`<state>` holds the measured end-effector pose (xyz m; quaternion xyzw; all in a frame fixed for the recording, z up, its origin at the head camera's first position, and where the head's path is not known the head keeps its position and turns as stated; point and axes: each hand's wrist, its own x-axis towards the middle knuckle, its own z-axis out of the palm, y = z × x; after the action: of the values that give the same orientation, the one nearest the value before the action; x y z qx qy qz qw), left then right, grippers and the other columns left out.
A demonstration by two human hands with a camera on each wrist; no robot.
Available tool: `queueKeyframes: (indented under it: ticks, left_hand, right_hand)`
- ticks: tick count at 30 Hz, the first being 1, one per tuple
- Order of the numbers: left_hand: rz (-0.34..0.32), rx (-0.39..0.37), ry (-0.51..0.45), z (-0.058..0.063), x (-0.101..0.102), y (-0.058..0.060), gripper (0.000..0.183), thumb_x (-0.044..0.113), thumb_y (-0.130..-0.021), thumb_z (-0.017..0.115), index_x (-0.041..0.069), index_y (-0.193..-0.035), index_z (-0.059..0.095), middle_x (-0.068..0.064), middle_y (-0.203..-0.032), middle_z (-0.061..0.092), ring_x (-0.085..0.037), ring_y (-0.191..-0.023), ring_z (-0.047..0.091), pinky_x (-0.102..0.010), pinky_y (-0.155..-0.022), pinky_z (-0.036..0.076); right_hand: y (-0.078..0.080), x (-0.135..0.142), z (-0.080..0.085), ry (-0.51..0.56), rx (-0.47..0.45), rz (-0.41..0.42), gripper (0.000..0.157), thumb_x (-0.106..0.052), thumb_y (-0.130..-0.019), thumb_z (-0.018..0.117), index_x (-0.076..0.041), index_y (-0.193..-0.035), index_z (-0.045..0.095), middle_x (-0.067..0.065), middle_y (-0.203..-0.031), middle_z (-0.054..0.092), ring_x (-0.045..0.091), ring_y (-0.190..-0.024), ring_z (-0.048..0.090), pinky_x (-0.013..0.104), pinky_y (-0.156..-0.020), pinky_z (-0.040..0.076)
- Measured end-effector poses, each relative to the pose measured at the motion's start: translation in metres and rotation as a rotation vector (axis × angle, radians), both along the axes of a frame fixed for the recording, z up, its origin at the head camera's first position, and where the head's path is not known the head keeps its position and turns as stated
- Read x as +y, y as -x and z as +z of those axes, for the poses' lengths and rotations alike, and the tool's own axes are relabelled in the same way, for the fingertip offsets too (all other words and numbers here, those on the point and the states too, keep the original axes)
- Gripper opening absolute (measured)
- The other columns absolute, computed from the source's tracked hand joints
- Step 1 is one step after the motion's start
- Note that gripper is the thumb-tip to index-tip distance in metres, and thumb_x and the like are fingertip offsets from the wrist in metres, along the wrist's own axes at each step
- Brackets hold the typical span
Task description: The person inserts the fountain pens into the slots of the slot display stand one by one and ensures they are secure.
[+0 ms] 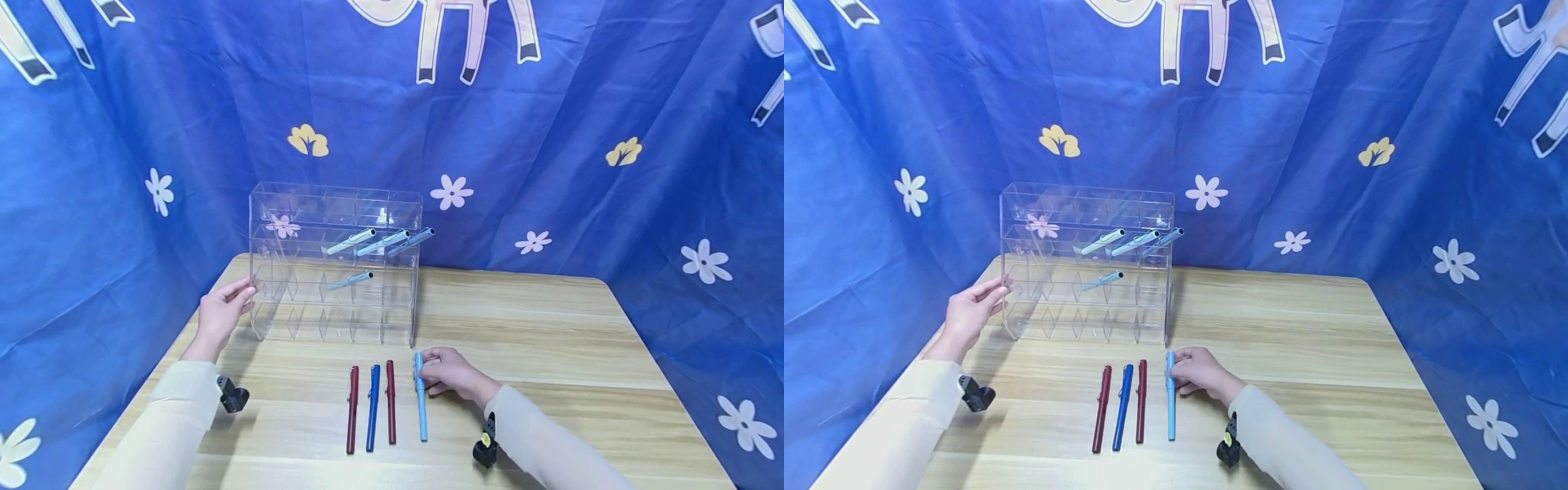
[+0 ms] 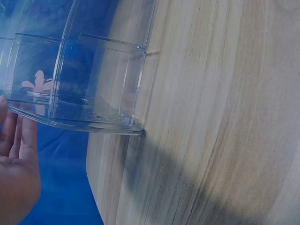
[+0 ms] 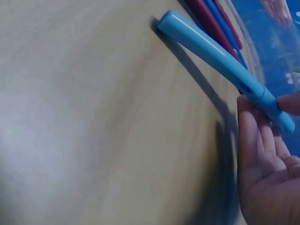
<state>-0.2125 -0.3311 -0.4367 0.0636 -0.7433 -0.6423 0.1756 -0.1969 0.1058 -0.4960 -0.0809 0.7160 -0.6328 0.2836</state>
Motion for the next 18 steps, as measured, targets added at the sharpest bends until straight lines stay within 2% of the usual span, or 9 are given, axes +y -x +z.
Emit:
queueKeyframes:
  ticks: [5,9,12,18]
  left_hand:
    - [0.005,-0.016,0.041,0.000,-0.001,0.000,0.047,0.013,-0.095,0.061,-0.011,-0.132,0.047,-0.002,-0.117,0.063,0.010,-0.086,0.060,-0.016,-0.078,0.053]
    - [-0.008,-0.003,0.003,0.000,-0.001,0.000,0.047,0.011,-0.094,0.062,-0.013,-0.132,0.047,0.001,-0.114,0.065,0.008,-0.086,0.061,-0.017,-0.078,0.053]
    - [-0.006,0.000,0.015,-0.001,-0.001,0.000,0.047,0.012,-0.094,0.061,-0.013,-0.131,0.047,0.003,-0.113,0.065,0.009,-0.087,0.060,-0.016,-0.078,0.053]
    - [0.003,-0.003,0.041,-0.002,-0.001,0.000,0.047,0.013,-0.094,0.061,-0.012,-0.131,0.047,0.004,-0.114,0.065,0.010,-0.087,0.060,-0.015,-0.078,0.053]
  right_hand:
    - [0.005,0.008,0.010,0.092,-0.017,0.047,0.043,0.000,-0.084,0.061,0.012,-0.124,0.052,0.026,-0.108,0.065,0.019,-0.079,0.068,0.027,-0.065,0.060]
    - [0.008,0.011,0.024,0.141,-0.035,0.054,0.044,-0.001,-0.087,0.061,0.014,-0.127,0.048,0.028,-0.120,0.058,0.024,-0.091,0.068,0.032,-0.076,0.060]
    - [0.010,0.011,0.037,0.179,-0.031,0.051,0.047,0.001,-0.088,0.060,0.017,-0.129,0.043,0.029,-0.124,0.055,0.025,-0.095,0.067,0.034,-0.080,0.059]
    - [0.020,0.009,0.061,0.201,0.082,0.015,0.045,0.003,-0.088,0.062,0.017,-0.127,0.045,0.025,-0.120,0.060,0.021,-0.093,0.067,0.050,-0.089,0.054]
